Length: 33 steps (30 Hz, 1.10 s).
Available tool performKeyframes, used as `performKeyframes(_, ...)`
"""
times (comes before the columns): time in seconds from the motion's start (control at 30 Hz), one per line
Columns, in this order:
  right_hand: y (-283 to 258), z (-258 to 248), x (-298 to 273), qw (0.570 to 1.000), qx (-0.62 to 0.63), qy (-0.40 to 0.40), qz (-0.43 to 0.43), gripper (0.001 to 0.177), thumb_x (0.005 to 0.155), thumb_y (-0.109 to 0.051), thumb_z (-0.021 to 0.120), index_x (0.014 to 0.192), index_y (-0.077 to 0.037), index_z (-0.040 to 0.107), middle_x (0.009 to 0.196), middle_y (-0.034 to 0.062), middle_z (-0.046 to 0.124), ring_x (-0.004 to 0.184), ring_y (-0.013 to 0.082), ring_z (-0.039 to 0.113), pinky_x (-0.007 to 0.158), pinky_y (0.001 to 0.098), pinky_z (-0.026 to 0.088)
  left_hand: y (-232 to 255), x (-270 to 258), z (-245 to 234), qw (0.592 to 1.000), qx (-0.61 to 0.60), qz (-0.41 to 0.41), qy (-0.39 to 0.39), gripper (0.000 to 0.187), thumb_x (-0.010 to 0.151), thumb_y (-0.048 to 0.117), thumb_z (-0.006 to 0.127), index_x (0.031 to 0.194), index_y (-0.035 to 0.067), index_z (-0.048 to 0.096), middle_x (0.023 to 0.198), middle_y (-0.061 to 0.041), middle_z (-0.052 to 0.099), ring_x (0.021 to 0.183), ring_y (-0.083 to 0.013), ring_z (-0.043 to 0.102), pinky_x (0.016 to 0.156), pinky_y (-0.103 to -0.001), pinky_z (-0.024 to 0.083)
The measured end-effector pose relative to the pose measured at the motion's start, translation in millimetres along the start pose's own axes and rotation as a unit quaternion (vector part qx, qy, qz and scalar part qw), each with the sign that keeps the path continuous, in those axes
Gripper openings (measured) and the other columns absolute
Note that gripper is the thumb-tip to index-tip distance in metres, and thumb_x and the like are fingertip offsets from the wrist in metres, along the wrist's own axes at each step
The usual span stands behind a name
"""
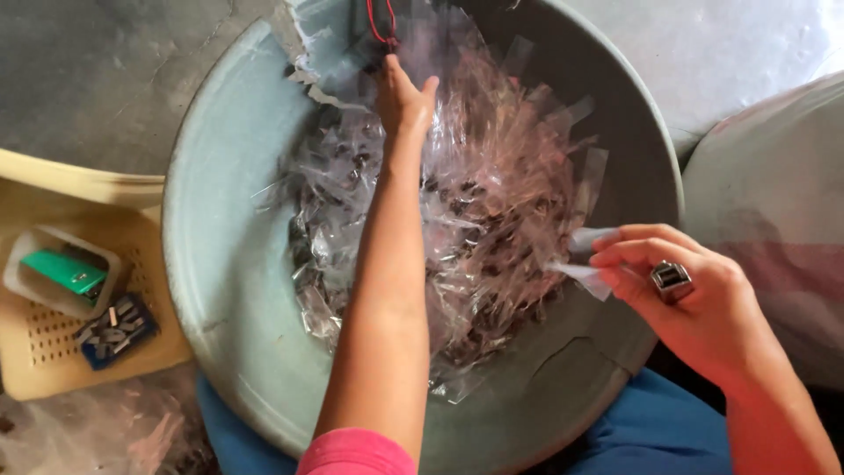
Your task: Manually filling small plastic bags with components and sealing them using a handheld tool.
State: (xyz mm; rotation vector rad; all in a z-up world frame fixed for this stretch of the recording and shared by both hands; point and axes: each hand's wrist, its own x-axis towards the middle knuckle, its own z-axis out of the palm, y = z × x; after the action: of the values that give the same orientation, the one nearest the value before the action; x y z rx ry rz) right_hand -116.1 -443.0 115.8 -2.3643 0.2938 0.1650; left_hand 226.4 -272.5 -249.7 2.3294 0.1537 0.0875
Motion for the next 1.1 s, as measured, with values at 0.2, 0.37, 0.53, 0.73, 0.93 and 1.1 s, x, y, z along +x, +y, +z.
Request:
performKeyframes(0.2, -16.3, -1.1, -6.0, 0.978, 0.189, 0.07, 0.052, 0.005, 0.097, 0.003, 0.069, 0.101, 0.002, 0.072, 0.093, 0.0082, 0.069, 0.061, 0.0149, 0.055, 0.057, 0.0246, 0.043, 34.1, -47.4, -31.5, 0.992, 0.027, 0.109, 0.066, 0.006, 0.081, 0.033, 0.073, 0.08, 0.028, 0.07, 0.089, -0.003, 0.065, 0.091, -0.0332, 0.064, 0.076, -0.053, 0.047)
performKeyframes(0.37, -17.3, -1.5, -11.0, 0.973, 0.222, 0.062, -0.034, 0.004, 0.094, 0.002, 0.068, 0.092, 0.005, 0.068, 0.102, 0.0159, 0.07, 0.069, 0.0185, 0.058, 0.059, 0.026, 0.046, 84.1, -109.0, -134.6, 0.93, -0.259, 0.248, 0.082, 0.008, 0.083, 0.015, 0.067, 0.084, 0.014, 0.059, 0.086, -0.001, 0.064, 0.081, -0.0194, 0.064, 0.08, -0.034, 0.051)
performKeyframes(0.53, -30.8, 12.5, -18.7, 0.97, 0.202, 0.075, -0.113, 0.017, 0.102, -0.004, 0.068, 0.088, 0.006, 0.067, 0.108, 0.0214, 0.064, 0.094, 0.0241, 0.062, 0.062, 0.0277, 0.046, 129.0, -170.4, -244.6, 0.871, -0.435, 0.223, -0.053, 0.008, 0.099, 0.011, 0.06, 0.096, 0.009, 0.053, 0.101, -0.014, 0.075, 0.1, -0.0186, 0.074, 0.087, -0.024, 0.056)
performKeyframes(0.73, -62.8, 21.3, -22.0, 0.953, 0.286, 0.073, -0.073, 0.012, 0.105, -0.002, 0.068, 0.114, -0.004, 0.061, 0.081, 0.0113, 0.065, 0.061, 0.0161, 0.057, 0.058, 0.0249, 0.045, 158.5, -210.8, -322.8, 0.853, -0.455, 0.239, -0.092, 0.003, 0.102, 0.014, 0.062, 0.103, 0.012, 0.059, 0.101, -0.008, 0.074, 0.096, -0.0153, 0.074, 0.089, -0.025, 0.063)
performKeyframes(0.93, -70.1, 27.0, -9.7, 0.939, 0.321, 0.02, -0.124, 0.01, 0.102, -0.008, 0.072, 0.109, -0.002, 0.069, 0.087, 0.0092, 0.064, 0.066, 0.0143, 0.055, 0.057, 0.0244, 0.045, 169.2, -238.7, -345.7, 0.863, -0.46, 0.176, -0.108, 0.024, 0.097, 0.019, 0.07, 0.116, 0.011, 0.059, 0.099, -0.009, 0.077, 0.087, -0.0177, 0.077, 0.088, -0.029, 0.065)
performKeyframes(1.1, -68.9, 33.7, -1.8, 0.916, 0.388, -0.021, -0.1, 0.05, 0.094, -0.021, 0.074, 0.138, -0.001, 0.06, 0.077, -0.0017, 0.053, 0.061, 0.0056, 0.057, 0.056, 0.0176, 0.051, 172.6, -259.2, -346.6, 0.875, -0.433, 0.171, -0.134, 0.03, 0.096, 0.018, 0.072, 0.122, 0.011, 0.058, 0.102, -0.005, 0.076, 0.098, -0.0173, 0.075, 0.097, -0.03, 0.062)
